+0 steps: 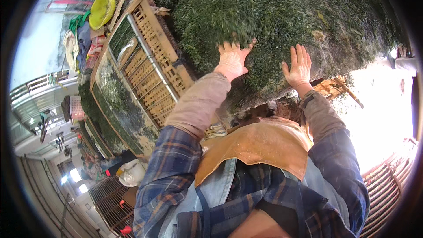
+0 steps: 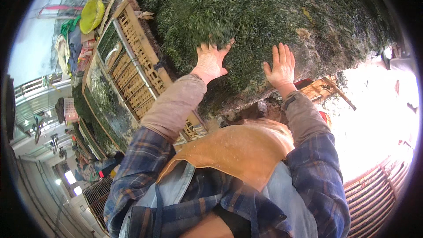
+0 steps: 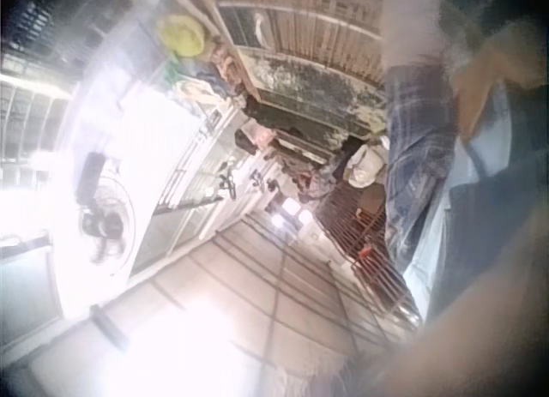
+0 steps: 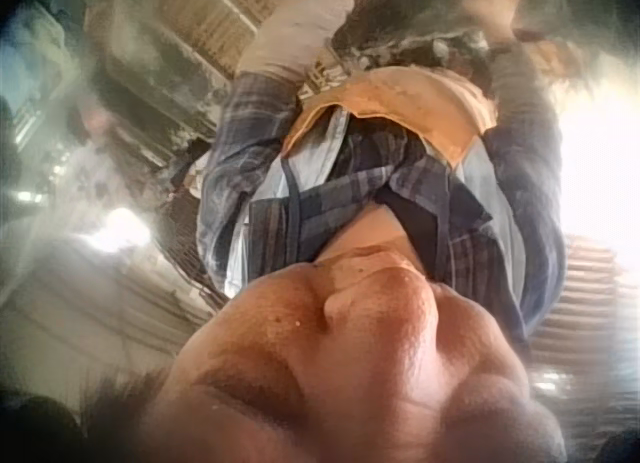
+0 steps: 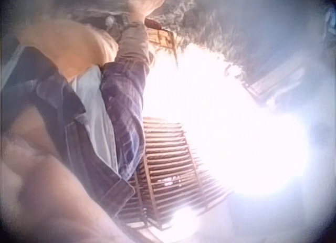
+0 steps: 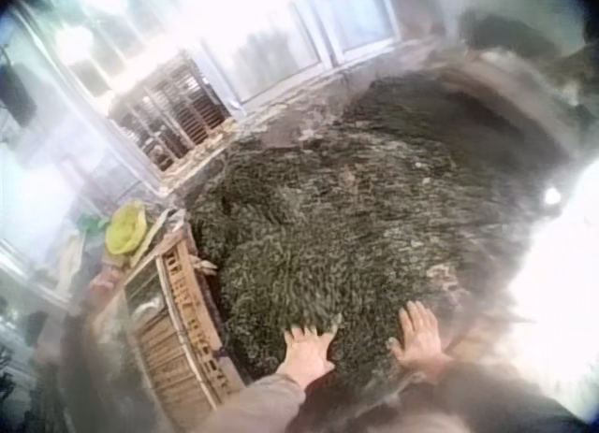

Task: The person repeatedly scoops dried green leaves from a large pile and spreads them evenly into a rectangular metal tray with a grid. The person uses both hands to distribute the leaves across the tray surface.

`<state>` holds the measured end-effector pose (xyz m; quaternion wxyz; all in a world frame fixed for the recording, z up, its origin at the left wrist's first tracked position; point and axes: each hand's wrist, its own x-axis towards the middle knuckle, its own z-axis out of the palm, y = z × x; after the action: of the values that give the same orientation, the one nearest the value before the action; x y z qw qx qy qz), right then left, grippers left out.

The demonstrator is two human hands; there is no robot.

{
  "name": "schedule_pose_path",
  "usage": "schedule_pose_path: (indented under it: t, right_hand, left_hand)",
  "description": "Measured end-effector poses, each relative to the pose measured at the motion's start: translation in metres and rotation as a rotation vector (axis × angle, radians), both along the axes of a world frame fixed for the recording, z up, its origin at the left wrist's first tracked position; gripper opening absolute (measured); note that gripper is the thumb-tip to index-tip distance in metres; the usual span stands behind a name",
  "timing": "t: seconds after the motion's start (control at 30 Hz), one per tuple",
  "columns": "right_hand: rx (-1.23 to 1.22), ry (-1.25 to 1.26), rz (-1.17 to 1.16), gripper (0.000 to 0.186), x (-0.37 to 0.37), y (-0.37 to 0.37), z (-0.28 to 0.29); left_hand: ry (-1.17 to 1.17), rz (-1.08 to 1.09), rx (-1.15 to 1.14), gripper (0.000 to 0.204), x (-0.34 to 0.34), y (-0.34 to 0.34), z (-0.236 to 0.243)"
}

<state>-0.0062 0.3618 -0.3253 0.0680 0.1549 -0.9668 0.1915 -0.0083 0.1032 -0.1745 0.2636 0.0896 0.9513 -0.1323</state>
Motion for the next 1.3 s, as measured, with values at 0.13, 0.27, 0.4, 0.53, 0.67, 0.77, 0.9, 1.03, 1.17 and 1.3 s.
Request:
schedule_pose_path:
  t: [0.13, 0.27, 0.4, 0.53, 0.67, 0.77, 0.9, 1.03, 1.17, 1.3]
  right_hand:
    - [-0.023, 0.020, 0.017, 0.072, 0.001, 0.001, -0.001]
    - [-0.030, 0.045, 0.017, 0.071, 0.001, 0.001, -0.001]
    - [-0.018, 0.037, 0.013, 0.071, 0.002, 0.002, -0.001]
    - [-0.020, 0.064, 0.003, 0.072, 0.004, 0.000, -0.003]
    - [-0.020, 0.088, 0.015, 0.075, 0.005, 0.001, -0.005]
    - [0.078, -0.190, 0.051, 0.078, -0.009, 0.009, 0.009]
    - [-0.012, -0.473, 0.133, 0.073, -0.059, 0.019, 0.078]
    - [-0.675, -0.454, 0.267, 0.073, -0.118, -0.014, 0.215]
    - [-1.231, -0.284, 0.775, 0.076, -0.147, -0.069, 0.371]
    - [-1.418, -0.733, 0.872, 0.075, -0.105, -0.124, 0.426]
  left_hand:
    - [0.172, -0.005, -0.011, 0.089, -0.025, -0.015, -0.043]
    - [0.196, 0.025, -0.041, 0.064, -0.065, -0.031, -0.016]
    - [0.401, 0.538, 0.605, 0.056, -0.073, -0.042, 0.042]
    - [0.730, 0.256, 1.063, 0.049, -0.081, -0.076, 0.110]
    - [0.832, 0.074, 0.784, 0.045, -0.089, -0.097, 0.168]
    - [0.849, 0.107, 1.009, 0.045, -0.087, -0.122, 0.231]
    - [0.974, 0.272, 1.329, 0.024, -0.072, -0.145, 0.331]
    - [0.817, 0.274, 1.723, 0.028, -0.058, -0.146, 0.421]
    - [0.597, 0.249, 1.818, 0.039, -0.044, -0.117, 0.423]
    - [0.492, 0.537, 1.956, 0.037, -0.042, -0.089, 0.372]
